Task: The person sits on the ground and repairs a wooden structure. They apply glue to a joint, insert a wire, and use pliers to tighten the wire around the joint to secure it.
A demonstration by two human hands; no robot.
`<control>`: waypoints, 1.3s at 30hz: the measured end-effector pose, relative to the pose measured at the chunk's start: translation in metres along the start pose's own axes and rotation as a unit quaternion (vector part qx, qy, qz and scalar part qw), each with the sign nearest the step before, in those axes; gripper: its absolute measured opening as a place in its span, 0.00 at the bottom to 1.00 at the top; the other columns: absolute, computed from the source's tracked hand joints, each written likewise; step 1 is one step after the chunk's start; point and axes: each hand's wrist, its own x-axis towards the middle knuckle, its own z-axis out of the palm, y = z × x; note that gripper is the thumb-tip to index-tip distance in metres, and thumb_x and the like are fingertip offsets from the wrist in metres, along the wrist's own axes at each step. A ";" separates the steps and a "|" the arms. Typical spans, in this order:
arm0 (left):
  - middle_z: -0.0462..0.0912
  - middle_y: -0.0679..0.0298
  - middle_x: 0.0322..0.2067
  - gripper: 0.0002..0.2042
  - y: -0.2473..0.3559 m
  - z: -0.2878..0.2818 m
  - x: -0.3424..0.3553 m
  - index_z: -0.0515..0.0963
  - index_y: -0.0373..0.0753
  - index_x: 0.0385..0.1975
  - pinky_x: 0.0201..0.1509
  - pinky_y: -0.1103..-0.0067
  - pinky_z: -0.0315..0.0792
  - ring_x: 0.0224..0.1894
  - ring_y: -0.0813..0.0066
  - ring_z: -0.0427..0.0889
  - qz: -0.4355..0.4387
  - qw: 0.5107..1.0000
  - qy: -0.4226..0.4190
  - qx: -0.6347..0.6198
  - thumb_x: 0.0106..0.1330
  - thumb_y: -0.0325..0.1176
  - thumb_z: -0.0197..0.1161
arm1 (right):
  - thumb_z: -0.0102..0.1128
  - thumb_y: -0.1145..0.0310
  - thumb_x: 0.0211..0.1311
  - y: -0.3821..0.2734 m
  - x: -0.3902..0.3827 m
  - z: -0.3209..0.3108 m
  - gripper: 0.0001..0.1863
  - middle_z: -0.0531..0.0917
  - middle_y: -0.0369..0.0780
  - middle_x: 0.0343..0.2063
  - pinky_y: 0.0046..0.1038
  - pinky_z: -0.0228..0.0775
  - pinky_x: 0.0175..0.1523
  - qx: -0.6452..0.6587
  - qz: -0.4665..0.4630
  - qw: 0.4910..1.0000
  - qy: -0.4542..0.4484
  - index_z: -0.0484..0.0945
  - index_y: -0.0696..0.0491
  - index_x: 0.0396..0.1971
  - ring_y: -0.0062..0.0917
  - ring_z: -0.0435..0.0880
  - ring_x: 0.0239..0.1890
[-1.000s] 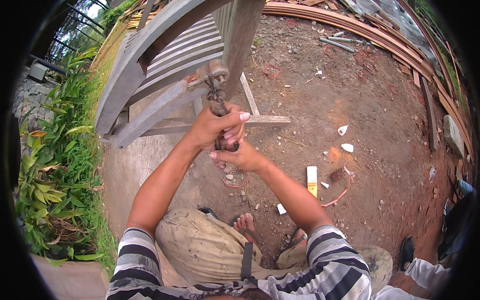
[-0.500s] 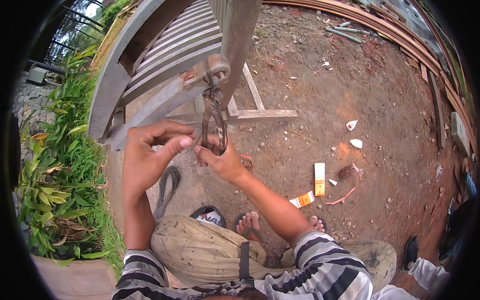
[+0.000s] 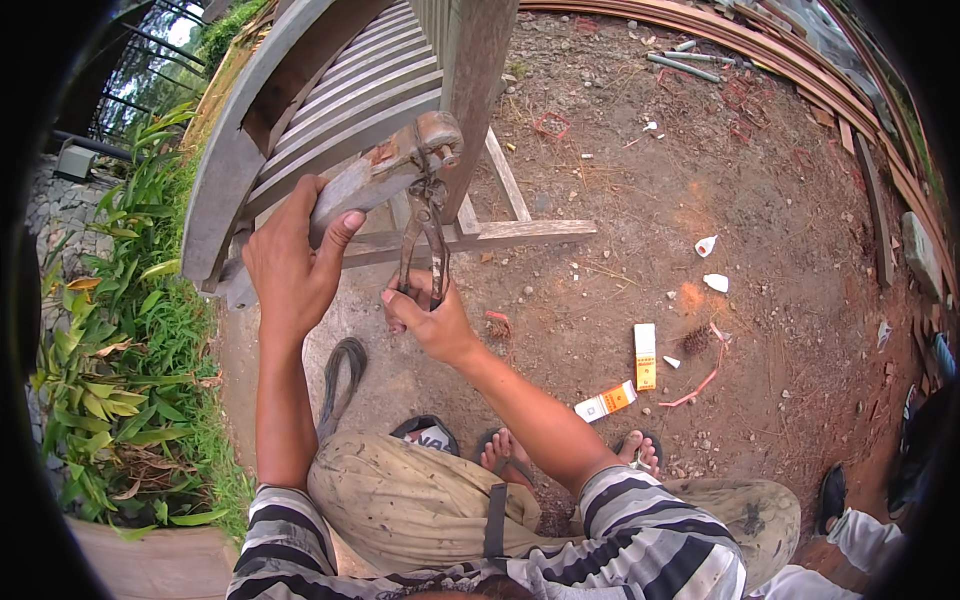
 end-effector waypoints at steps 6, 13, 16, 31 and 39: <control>0.81 0.53 0.26 0.24 -0.002 0.002 -0.002 0.78 0.40 0.44 0.31 0.62 0.67 0.27 0.48 0.81 0.001 1.000 0.005 0.001 0.70 0.58 0.63 | 0.60 0.73 0.72 0.009 0.003 0.005 0.09 0.77 0.34 0.21 0.24 0.67 0.30 0.011 -0.021 1.000 0.016 0.75 0.58 0.30 0.16 0.73 0.23; 0.82 0.55 0.27 0.22 -0.001 0.003 -0.001 0.78 0.41 0.40 0.31 0.61 0.69 0.30 0.48 0.83 -0.002 1.000 0.017 0.003 0.66 0.56 0.68 | 0.60 0.73 0.72 0.009 0.004 0.008 0.08 0.77 0.34 0.20 0.25 0.67 0.30 0.026 -0.019 0.999 0.018 0.75 0.59 0.31 0.17 0.73 0.22; 0.82 0.55 0.26 0.22 0.000 0.003 -0.001 0.79 0.40 0.40 0.31 0.62 0.69 0.30 0.48 0.83 -0.002 1.000 0.023 -0.004 0.66 0.56 0.68 | 0.60 0.74 0.71 0.011 0.005 0.008 0.07 0.77 0.34 0.20 0.25 0.68 0.30 0.025 -0.018 0.999 0.028 0.75 0.59 0.32 0.17 0.73 0.23; 0.82 0.56 0.25 0.23 -0.001 0.006 -0.002 0.80 0.40 0.39 0.30 0.63 0.69 0.28 0.51 0.83 -0.003 0.999 0.035 0.001 0.66 0.58 0.67 | 0.60 0.74 0.71 0.015 0.009 0.017 0.08 0.77 0.34 0.19 0.24 0.68 0.30 0.039 -0.032 0.998 0.038 0.76 0.59 0.30 0.17 0.74 0.22; 0.82 0.56 0.25 0.23 -0.001 0.007 -0.002 0.80 0.41 0.41 0.30 0.63 0.69 0.27 0.52 0.83 -0.013 0.999 0.030 0.000 0.66 0.58 0.67 | 0.60 0.74 0.72 0.014 0.008 0.017 0.07 0.76 0.34 0.20 0.25 0.68 0.31 0.042 -0.031 0.998 0.035 0.75 0.59 0.32 0.18 0.74 0.23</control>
